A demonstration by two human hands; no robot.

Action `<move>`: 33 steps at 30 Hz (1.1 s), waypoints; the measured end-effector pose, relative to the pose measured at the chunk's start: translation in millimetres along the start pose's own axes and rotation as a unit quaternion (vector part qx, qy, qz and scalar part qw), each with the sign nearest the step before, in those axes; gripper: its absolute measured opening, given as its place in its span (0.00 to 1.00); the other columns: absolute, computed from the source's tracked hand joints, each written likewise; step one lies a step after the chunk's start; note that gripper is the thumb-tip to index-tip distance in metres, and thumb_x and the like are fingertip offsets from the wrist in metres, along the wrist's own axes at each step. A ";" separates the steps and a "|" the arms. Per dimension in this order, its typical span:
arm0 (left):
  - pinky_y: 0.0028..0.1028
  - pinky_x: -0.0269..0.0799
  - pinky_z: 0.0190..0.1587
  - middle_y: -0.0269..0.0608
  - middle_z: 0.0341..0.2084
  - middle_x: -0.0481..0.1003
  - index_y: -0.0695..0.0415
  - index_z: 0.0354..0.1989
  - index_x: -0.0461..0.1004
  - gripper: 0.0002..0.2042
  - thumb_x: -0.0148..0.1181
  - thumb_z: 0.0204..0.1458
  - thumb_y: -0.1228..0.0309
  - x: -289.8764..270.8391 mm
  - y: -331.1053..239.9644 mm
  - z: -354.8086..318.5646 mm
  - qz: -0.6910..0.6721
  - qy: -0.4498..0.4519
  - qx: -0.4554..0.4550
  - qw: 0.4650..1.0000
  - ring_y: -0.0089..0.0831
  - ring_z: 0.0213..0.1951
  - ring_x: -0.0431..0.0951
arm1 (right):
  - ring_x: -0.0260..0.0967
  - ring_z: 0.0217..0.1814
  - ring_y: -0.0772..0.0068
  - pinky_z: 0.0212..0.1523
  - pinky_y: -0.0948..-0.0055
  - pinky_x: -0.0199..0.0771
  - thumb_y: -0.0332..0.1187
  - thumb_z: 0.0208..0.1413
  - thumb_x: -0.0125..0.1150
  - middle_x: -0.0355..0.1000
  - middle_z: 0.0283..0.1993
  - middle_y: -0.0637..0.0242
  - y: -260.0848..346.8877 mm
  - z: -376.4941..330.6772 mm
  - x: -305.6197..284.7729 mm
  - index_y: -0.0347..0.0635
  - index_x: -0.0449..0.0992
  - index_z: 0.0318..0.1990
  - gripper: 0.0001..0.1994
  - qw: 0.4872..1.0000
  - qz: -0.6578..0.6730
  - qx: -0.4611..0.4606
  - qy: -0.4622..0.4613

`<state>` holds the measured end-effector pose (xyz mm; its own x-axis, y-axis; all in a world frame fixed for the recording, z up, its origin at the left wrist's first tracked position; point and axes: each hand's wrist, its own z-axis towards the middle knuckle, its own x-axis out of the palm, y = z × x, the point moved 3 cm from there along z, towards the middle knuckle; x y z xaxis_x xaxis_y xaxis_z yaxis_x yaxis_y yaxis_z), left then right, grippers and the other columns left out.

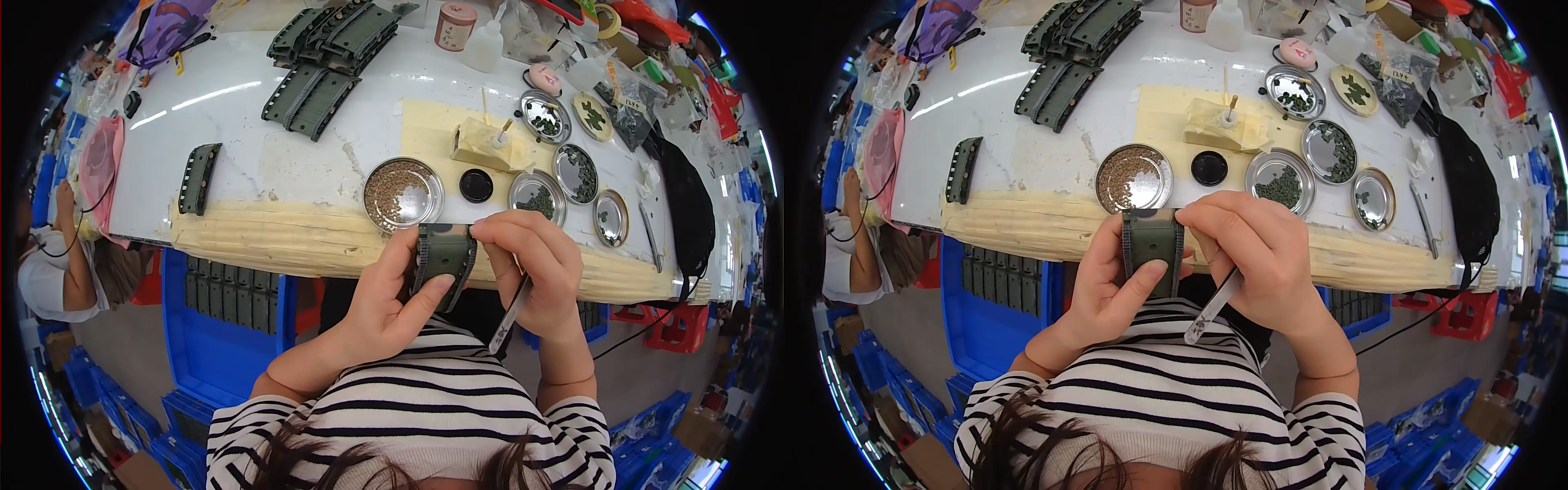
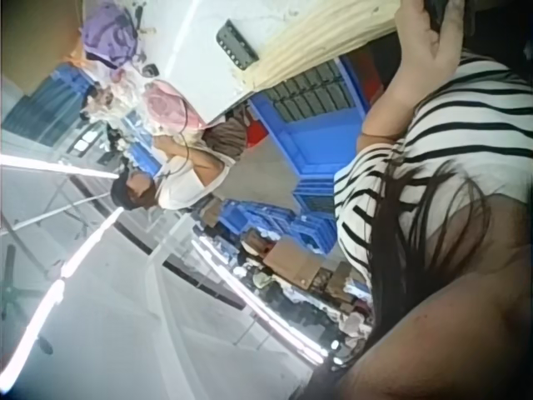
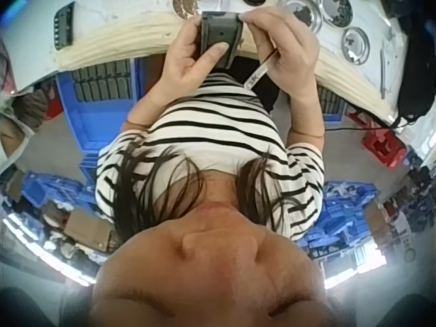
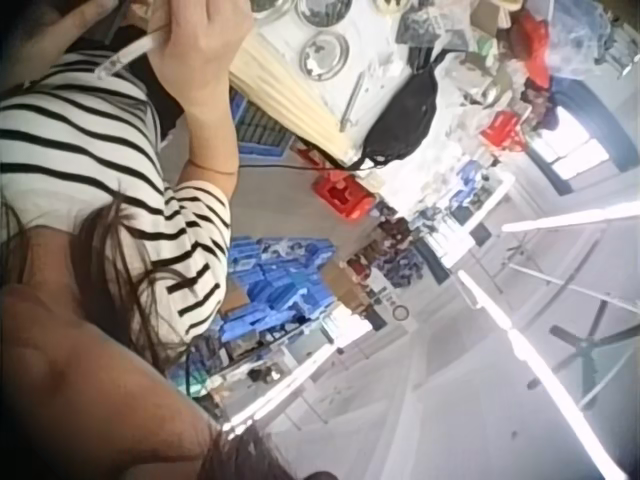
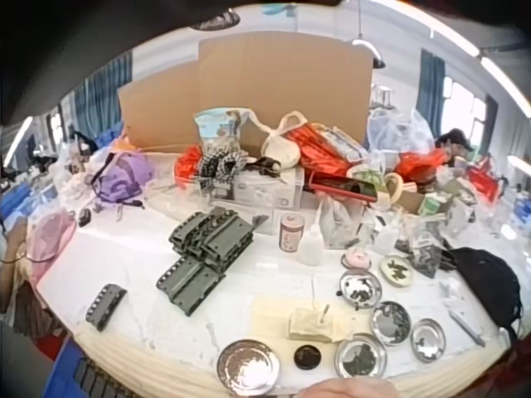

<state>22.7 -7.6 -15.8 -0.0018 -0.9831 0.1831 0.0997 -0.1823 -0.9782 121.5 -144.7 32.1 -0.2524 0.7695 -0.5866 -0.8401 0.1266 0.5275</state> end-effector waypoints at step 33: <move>0.27 0.72 0.47 0.49 0.44 0.72 0.62 0.58 0.53 0.18 0.45 0.60 0.78 9.0 -5.9 3.2 -0.177 -0.005 -0.096 0.979 0.29 0.43 0.75 | 0.70 0.30 0.77 0.34 0.77 0.69 0.19 0.47 0.61 0.74 0.29 0.64 -101.2 -47.6 -135.6 0.32 0.75 0.34 0.06 0.916 -0.152 0.359 0.089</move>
<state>25.3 -15.3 -8.2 0.0074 -0.8573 0.5147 -0.0947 -0.5130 -0.8531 217.8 -291.7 29.1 -0.1872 0.5230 -0.8315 -0.3681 0.7475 0.5530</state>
